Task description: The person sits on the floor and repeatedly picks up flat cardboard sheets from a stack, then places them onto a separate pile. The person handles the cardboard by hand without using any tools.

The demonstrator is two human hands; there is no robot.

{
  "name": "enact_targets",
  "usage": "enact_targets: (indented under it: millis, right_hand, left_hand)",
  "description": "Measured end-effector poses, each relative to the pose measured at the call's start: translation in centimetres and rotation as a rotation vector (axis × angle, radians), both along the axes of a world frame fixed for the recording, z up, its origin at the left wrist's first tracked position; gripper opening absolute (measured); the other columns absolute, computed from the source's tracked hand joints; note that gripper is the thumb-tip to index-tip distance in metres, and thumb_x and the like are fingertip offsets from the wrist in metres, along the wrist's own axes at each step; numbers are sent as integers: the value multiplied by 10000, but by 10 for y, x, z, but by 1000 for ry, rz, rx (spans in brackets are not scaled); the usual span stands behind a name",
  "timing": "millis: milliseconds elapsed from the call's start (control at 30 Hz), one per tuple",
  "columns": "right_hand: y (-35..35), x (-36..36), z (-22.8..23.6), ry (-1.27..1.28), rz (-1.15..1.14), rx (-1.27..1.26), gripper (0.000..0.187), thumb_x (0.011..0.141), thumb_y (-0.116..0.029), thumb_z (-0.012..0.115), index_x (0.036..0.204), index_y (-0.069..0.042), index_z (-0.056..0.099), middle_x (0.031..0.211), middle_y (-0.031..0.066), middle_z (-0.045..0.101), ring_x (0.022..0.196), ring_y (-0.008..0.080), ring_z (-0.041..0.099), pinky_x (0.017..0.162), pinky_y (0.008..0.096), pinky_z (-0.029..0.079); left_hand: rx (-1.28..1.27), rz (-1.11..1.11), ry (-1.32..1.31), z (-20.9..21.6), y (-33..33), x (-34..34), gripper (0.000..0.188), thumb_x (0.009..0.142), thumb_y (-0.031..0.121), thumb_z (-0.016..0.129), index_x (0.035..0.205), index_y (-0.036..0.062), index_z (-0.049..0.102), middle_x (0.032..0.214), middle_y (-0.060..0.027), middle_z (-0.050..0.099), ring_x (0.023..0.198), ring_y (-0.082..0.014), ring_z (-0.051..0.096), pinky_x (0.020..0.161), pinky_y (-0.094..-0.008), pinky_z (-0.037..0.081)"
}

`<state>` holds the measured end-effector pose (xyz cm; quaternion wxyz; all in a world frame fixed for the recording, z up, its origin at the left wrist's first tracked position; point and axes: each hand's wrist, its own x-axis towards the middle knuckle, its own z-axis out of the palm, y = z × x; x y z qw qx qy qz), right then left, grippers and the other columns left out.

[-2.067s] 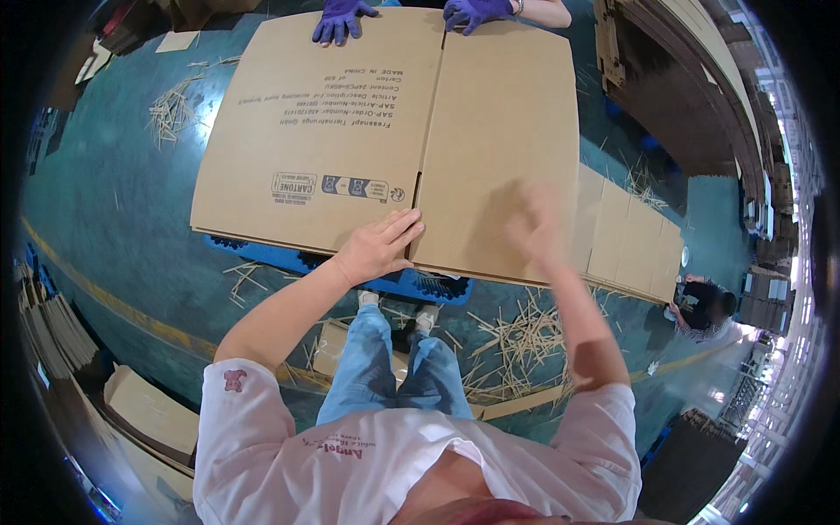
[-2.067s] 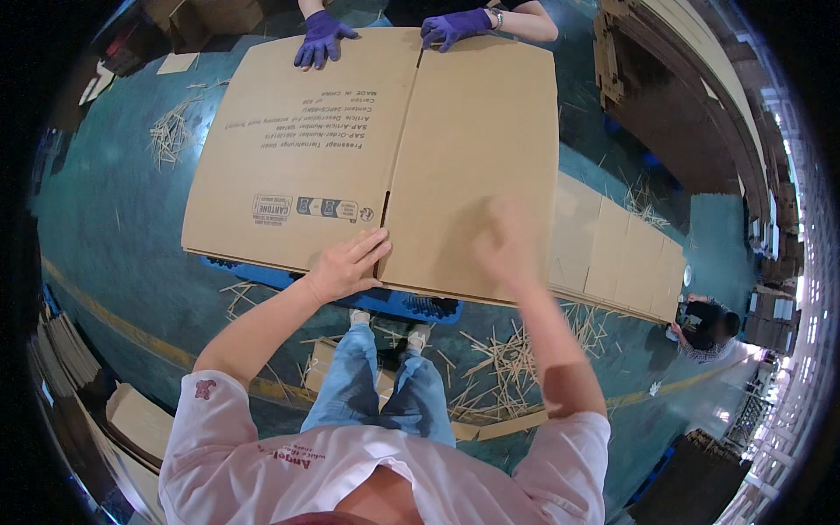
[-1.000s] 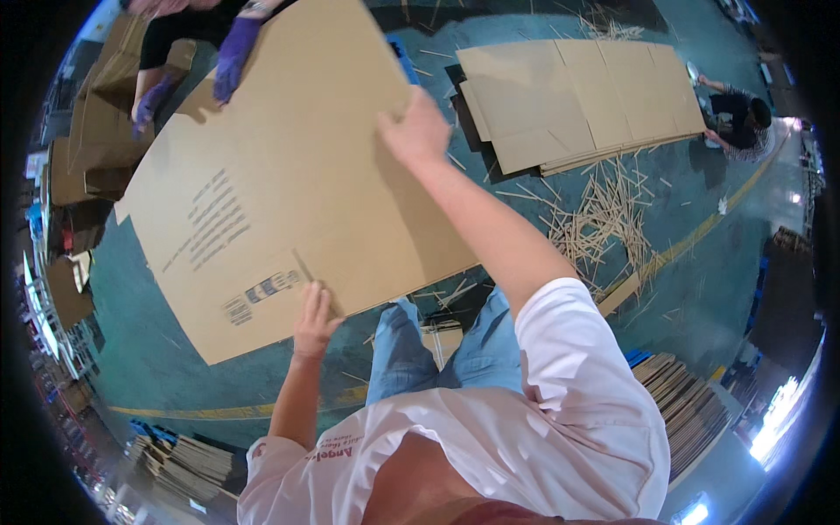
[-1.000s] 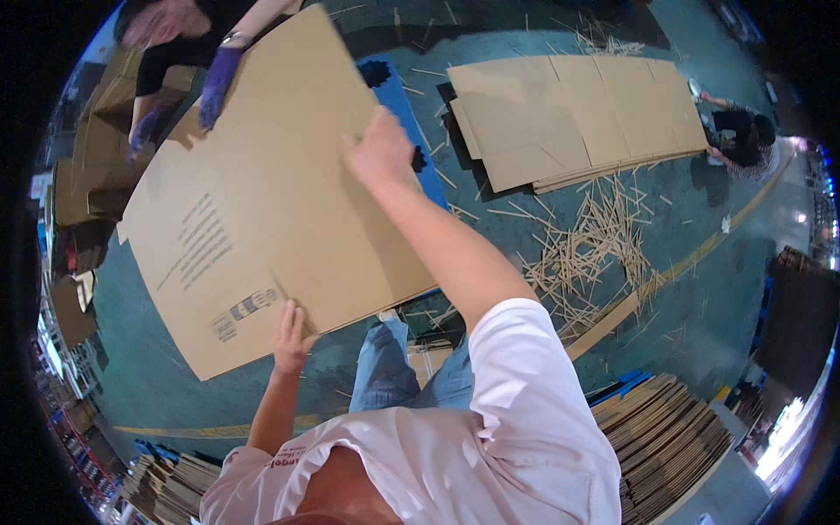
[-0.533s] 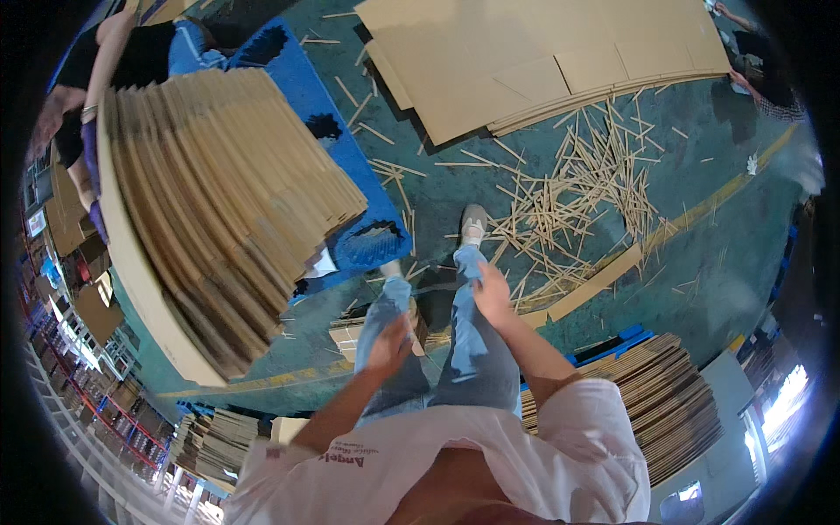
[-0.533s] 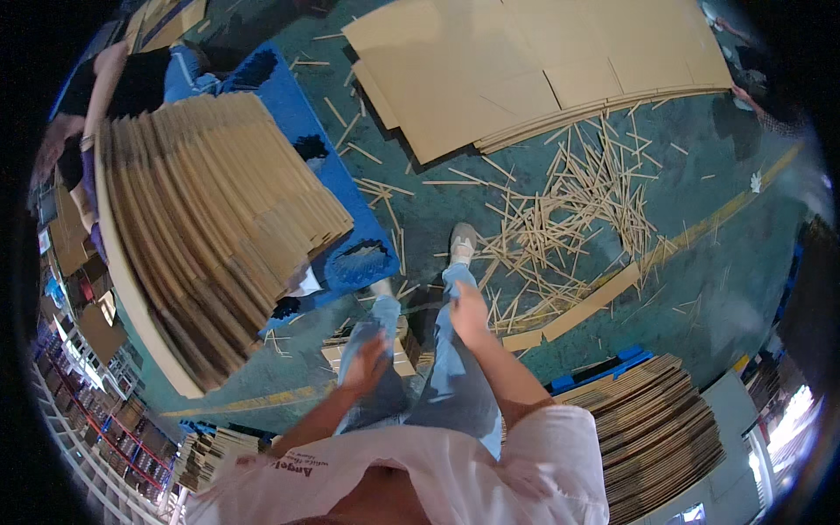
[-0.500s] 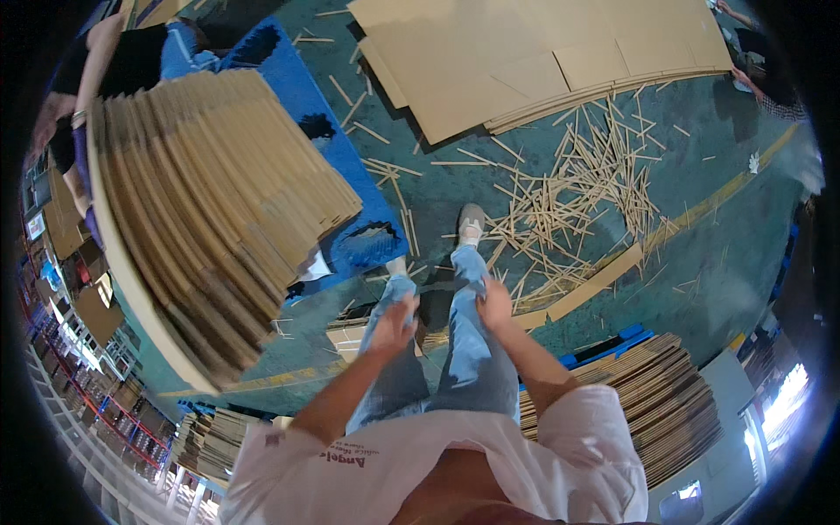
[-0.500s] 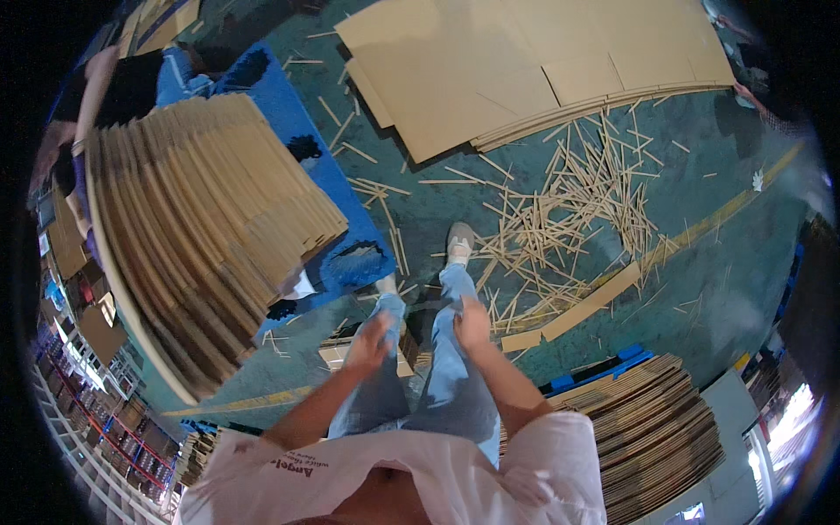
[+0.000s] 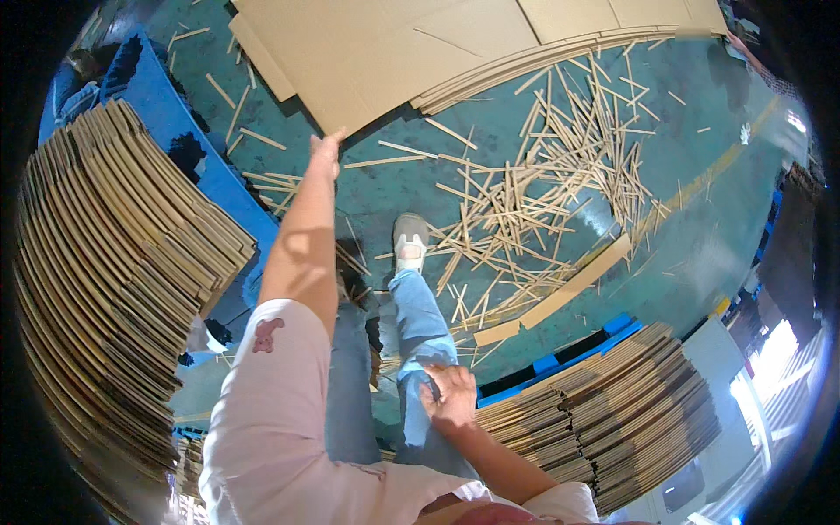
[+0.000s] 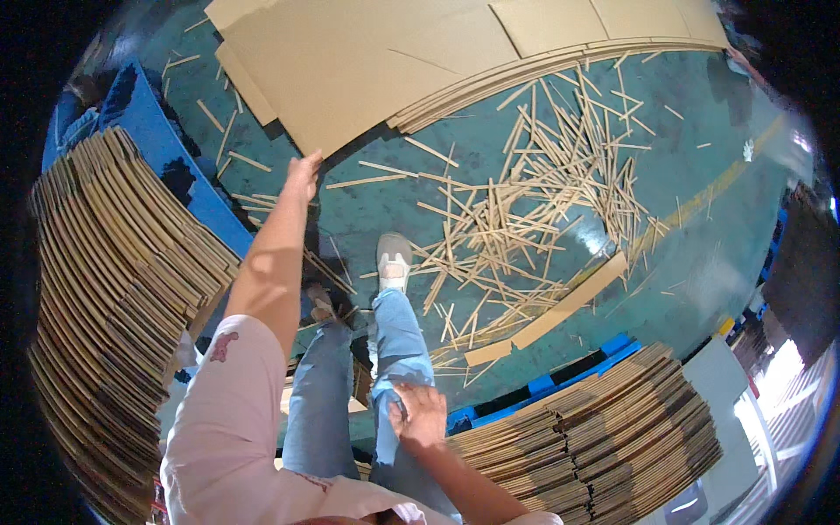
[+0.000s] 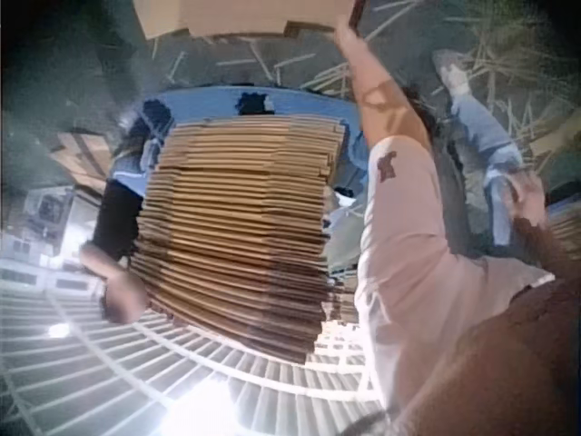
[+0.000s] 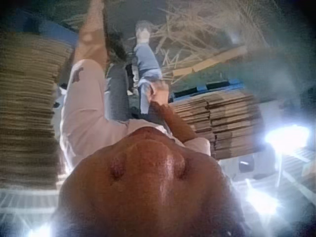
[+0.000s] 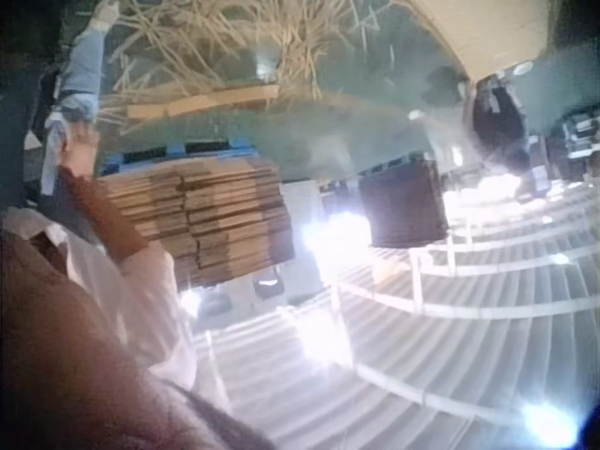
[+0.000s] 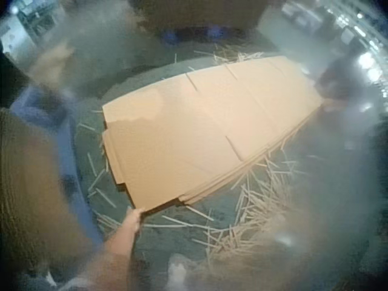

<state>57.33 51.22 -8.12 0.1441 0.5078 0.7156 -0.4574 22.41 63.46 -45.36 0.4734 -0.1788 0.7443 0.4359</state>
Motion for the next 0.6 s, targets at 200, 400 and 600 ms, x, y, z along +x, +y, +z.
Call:
enact_targets:
  millis: [200, 400, 600]
  right_hand:
    - [-17, -9, 4, -54, -18, 7, 402, 706, -187, 660, 1087, -91, 573, 1060, 107, 591, 980, 302, 521, 840, 422, 396]
    - [15, -38, 37, 61, -252, 414, 976, 601, -146, 758, 1374, 45, 193, 1410, 263, 241, 1313, 428, 213, 1074, 472, 185]
    - [111, -125, 146, 508, -126, 770, 531, 650, -170, 708, 1123, -7, 530, 1160, 192, 553, 1105, 352, 510, 967, 423, 381]
  left_hand:
    - [211, -334, -7, 171, 21, 18, 355, 819, 183, 647, 1076, -24, 518, 904, -103, 603, 655, -181, 583, 497, -277, 487]
    - [0, -797, 308, 434, -58, 67, 332, 731, 141, 693, 994, -47, 616, 885, -63, 644, 770, -125, 569, 693, -299, 472]
    - [511, -354, -17, 649, -169, 81, 229, 805, 150, 605, 961, -15, 634, 817, -59, 641, 711, -82, 556, 652, -272, 460]
